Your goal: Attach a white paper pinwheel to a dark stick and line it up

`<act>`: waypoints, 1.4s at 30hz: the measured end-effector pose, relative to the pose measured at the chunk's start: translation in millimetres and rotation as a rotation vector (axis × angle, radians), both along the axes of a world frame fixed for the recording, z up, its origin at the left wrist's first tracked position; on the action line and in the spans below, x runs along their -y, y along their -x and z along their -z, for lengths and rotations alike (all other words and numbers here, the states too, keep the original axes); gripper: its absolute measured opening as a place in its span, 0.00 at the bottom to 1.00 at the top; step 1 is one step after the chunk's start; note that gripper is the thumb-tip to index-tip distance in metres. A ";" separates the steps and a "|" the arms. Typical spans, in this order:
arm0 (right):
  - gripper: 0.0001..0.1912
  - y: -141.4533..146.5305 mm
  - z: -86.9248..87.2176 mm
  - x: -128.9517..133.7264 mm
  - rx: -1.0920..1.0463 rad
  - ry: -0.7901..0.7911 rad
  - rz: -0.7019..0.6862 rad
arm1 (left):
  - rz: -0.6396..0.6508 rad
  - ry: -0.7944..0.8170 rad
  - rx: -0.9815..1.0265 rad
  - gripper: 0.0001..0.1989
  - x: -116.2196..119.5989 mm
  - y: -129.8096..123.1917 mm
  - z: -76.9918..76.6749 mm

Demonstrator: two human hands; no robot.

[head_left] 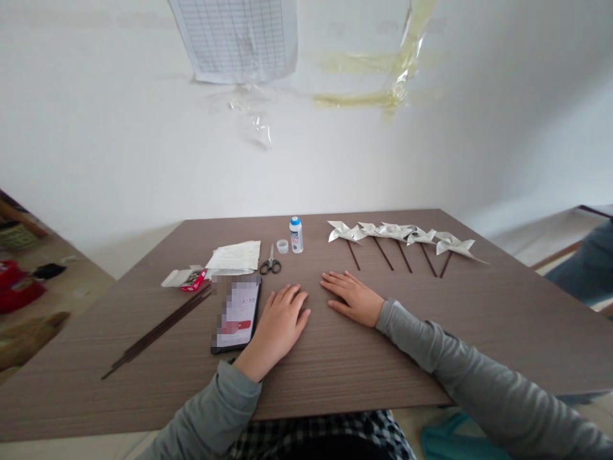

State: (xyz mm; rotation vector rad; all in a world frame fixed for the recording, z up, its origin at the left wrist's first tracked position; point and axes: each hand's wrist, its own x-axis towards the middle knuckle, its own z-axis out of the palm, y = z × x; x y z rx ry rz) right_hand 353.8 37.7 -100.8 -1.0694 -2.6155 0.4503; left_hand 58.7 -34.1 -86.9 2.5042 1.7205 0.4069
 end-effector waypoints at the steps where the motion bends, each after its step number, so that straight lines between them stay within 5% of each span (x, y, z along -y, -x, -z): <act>1: 0.34 0.3 -1.1 0.1 0.002 0.007 0.000 | -0.001 0.003 0.001 0.23 0.3 -0.3 0.0; 12: 0.34 -7.5 -8.0 -6.3 -0.013 0.056 -0.007 | 0.056 -0.086 0.055 0.23 -1.7 18.9 -14.0; 18: 0.35 -9.0 -7.8 -7.3 -0.006 0.069 -0.003 | -0.076 -0.250 0.185 0.22 2.2 89.4 -20.8; 25: 0.34 -5.8 -8.5 -6.5 0.001 0.062 0.005 | -0.262 -0.212 0.282 0.31 15.7 158.2 6.5; 30: 0.35 -4.0 -10.3 -4.9 0.008 0.069 0.008 | -0.273 -0.159 0.281 0.34 18.6 161.6 24.1; 42: 0.35 -5.1 -7.5 -7.2 0.000 0.066 0.002 | -0.307 -0.178 0.118 0.35 16.3 161.2 36.9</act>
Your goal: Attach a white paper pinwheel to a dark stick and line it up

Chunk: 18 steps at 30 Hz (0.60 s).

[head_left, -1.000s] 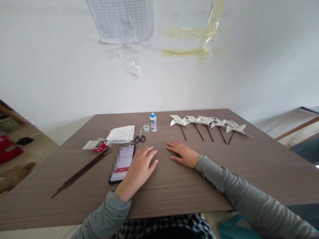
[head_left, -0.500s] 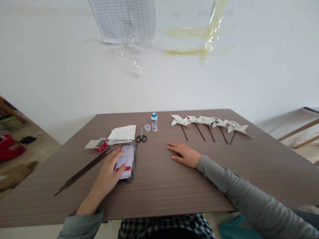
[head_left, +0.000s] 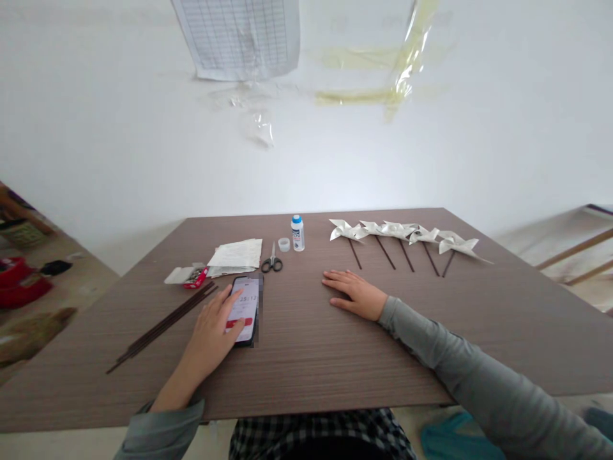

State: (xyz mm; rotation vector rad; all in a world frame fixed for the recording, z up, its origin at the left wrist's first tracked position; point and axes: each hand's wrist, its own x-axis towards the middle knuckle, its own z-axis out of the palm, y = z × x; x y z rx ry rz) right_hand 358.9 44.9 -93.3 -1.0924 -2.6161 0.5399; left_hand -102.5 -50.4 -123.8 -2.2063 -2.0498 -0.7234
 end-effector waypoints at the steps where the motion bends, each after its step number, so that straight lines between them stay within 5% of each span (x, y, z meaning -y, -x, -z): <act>1: 0.35 0.2 0.0 0.2 0.001 -0.001 0.000 | -0.008 0.012 -0.002 0.36 0.0 0.0 0.2; 18: 0.36 -0.1 -1.4 2.2 0.020 0.012 0.007 | -0.011 0.038 0.020 0.35 2.8 -0.5 2.3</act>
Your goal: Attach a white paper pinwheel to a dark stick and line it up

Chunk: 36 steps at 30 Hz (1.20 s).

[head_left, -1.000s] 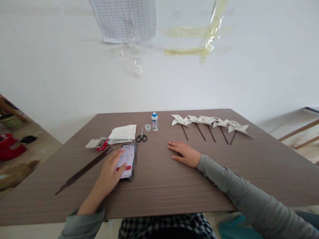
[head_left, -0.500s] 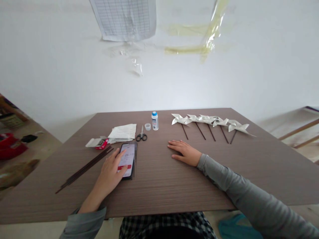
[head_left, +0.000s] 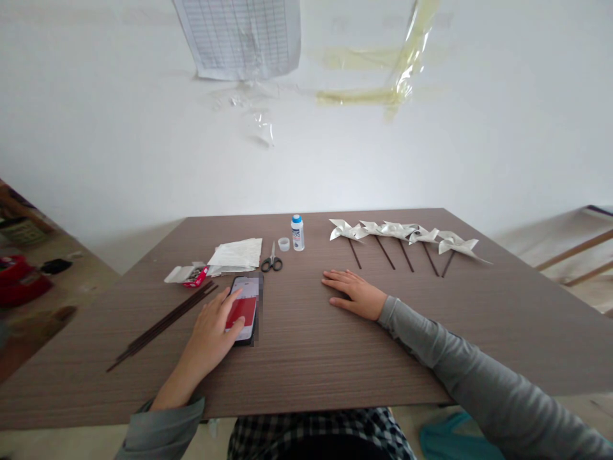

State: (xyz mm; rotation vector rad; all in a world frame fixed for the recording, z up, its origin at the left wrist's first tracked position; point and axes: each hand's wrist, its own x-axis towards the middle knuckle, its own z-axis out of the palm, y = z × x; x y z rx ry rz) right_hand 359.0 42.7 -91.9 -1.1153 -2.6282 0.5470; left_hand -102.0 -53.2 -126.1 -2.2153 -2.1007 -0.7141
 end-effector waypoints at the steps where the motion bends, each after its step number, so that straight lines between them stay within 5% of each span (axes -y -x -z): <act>1: 0.36 0.1 0.3 -0.2 -0.002 0.007 -0.001 | -0.001 -0.004 0.002 0.35 0.2 0.2 0.1; 36: 0.36 1.6 4.4 -3.1 -0.060 0.050 -0.026 | 0.002 0.054 -0.012 0.37 1.2 4.7 -0.8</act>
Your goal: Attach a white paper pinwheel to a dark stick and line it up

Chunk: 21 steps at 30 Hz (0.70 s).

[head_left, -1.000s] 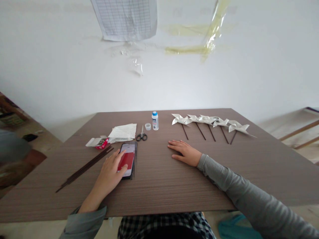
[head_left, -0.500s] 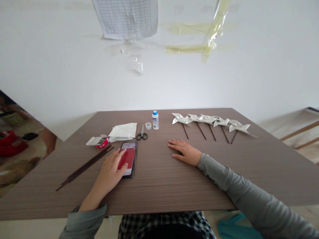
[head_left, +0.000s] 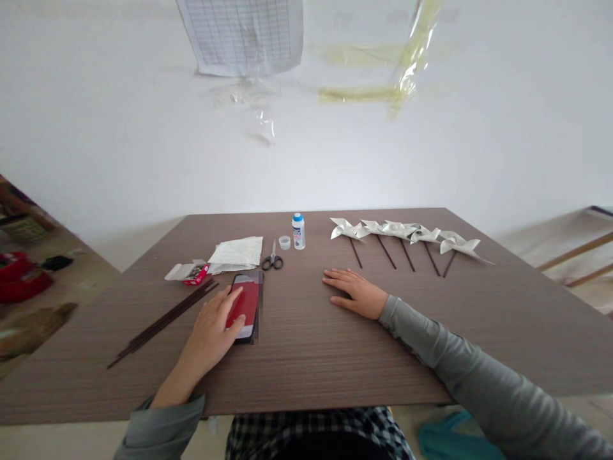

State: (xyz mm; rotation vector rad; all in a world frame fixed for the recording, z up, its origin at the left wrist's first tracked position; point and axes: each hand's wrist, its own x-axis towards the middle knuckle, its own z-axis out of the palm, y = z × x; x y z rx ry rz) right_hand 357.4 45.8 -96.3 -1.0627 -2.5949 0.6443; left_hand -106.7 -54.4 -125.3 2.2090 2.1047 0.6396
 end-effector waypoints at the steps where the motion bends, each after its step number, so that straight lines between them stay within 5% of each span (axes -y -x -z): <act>1: 0.36 0.0 -0.3 0.1 -0.002 0.000 -0.001 | -0.002 0.004 -0.003 0.37 -0.1 0.4 -0.3; 21: 0.37 0.5 -3.8 2.7 0.015 0.005 0.008 | -0.021 -0.027 0.012 0.35 0.8 -2.0 2.6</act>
